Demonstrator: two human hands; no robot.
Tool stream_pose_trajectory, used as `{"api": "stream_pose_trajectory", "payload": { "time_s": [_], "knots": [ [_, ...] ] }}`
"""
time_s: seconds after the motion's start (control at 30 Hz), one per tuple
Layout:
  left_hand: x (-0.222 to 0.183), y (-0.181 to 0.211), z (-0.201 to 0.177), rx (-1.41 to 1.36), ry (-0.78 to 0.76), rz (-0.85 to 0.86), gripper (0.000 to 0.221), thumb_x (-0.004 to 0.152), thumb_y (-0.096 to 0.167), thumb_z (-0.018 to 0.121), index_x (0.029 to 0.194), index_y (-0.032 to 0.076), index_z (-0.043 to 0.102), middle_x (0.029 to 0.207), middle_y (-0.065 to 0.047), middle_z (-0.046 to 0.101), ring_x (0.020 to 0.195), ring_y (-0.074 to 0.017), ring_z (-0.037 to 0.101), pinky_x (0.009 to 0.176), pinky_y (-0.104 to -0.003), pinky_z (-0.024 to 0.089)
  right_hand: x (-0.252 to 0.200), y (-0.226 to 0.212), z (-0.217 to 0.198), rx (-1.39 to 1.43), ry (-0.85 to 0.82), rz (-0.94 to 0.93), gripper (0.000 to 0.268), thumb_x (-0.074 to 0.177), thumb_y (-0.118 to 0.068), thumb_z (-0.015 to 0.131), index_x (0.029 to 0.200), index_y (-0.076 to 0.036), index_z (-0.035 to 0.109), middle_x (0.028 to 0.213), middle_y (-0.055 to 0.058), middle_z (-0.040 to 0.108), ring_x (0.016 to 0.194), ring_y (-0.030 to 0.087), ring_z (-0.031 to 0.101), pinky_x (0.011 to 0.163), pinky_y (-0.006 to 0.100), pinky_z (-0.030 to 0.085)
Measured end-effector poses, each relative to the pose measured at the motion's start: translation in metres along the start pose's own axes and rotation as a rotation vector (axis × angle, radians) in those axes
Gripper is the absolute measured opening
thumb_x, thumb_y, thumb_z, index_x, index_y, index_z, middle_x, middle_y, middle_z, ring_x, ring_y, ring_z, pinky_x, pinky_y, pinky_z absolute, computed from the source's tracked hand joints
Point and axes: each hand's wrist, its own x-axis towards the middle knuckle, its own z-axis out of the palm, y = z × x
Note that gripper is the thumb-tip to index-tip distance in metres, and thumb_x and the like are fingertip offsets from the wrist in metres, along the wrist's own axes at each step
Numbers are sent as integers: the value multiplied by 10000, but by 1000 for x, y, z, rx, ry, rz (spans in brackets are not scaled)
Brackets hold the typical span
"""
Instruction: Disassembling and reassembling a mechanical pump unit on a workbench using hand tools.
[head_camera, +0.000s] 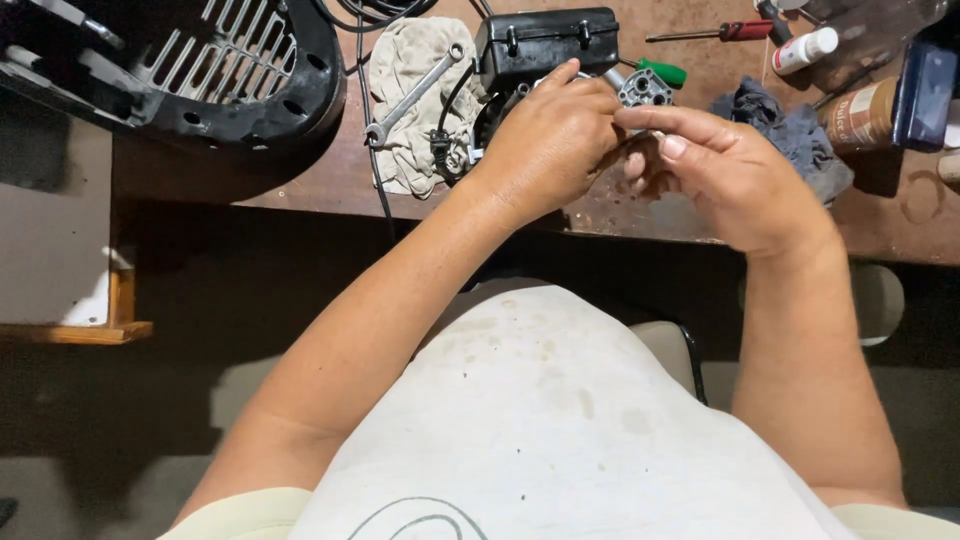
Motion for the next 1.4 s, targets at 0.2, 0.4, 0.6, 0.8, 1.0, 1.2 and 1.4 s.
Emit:
{"api": "stream_pose_trajectory", "payload": {
  "time_s": [0.2, 0.4, 0.6, 0.8, 1.0, 1.2, 1.4],
  "knots": [
    [0, 1, -2, 41, 10, -8, 120, 1024, 243, 859, 1031, 129, 897, 1019, -8, 823, 1152, -293, 740, 1252, -652, 458, 22, 29, -30, 115, -160, 22, 453, 1059, -219, 811, 1467, -30, 760, 1072, 64, 761, 992, 132, 716, 958, 292, 616],
    [-1, 2, 3, -34, 40, -53, 72, 1004, 207, 809, 972, 144, 819, 962, -15, 749, 1113, -287, 734, 1278, -647, 441, 23, 10, 12, -421, 194, -175, 306, 1160, -198, 928, 982, -87, 706, 872, 17, 741, 824, 106, 662, 767, 287, 519],
    [-2, 0, 8, -44, 71, -59, 129, 1029, 135, 784, 902, 126, 804, 1010, -81, 734, 1081, -318, 725, 1299, -658, 436, 22, 7, 29, -604, 358, -246, 467, 1302, -275, 851, 907, -96, 676, 780, -23, 575, 763, 136, 501, 701, 350, 384],
    [0, 5, 3, 30, 65, -2, 264, 1049, 229, 778, 791, 177, 799, 887, 4, 721, 1078, -304, 709, 1229, -693, 483, 14, 27, 37, -513, 351, -302, 507, 1343, -462, 651, 1007, -88, 713, 759, 20, 697, 713, 144, 675, 710, 334, 484],
    [-1, 2, 4, 27, 34, -11, 159, 1020, 113, 766, 880, 128, 840, 1038, -54, 787, 1142, -325, 730, 1279, -690, 436, 24, 36, 65, -619, 622, -366, 578, 1384, -249, 716, 846, -75, 591, 748, 23, 481, 724, 184, 428, 691, 422, 352],
    [0, -1, -16, -148, -12, -102, 219, 1072, 218, 799, 1241, 80, 810, 1334, -102, 766, 1431, -349, 640, 1310, -614, 425, 4, 37, 59, -323, 469, -289, 327, 1334, -348, 642, 1272, -62, 785, 1054, 55, 661, 851, 158, 645, 786, 330, 556],
    [9, 3, -69, -165, 36, -131, 311, 1063, 65, 763, 1371, 72, 807, 1435, -103, 795, 1432, -356, 678, 1157, -546, 552, 12, 29, 62, -265, 521, -454, 447, 1336, -370, 598, 1208, 12, 792, 1197, 149, 803, 1136, 254, 766, 1008, 384, 609]
  ]
}}
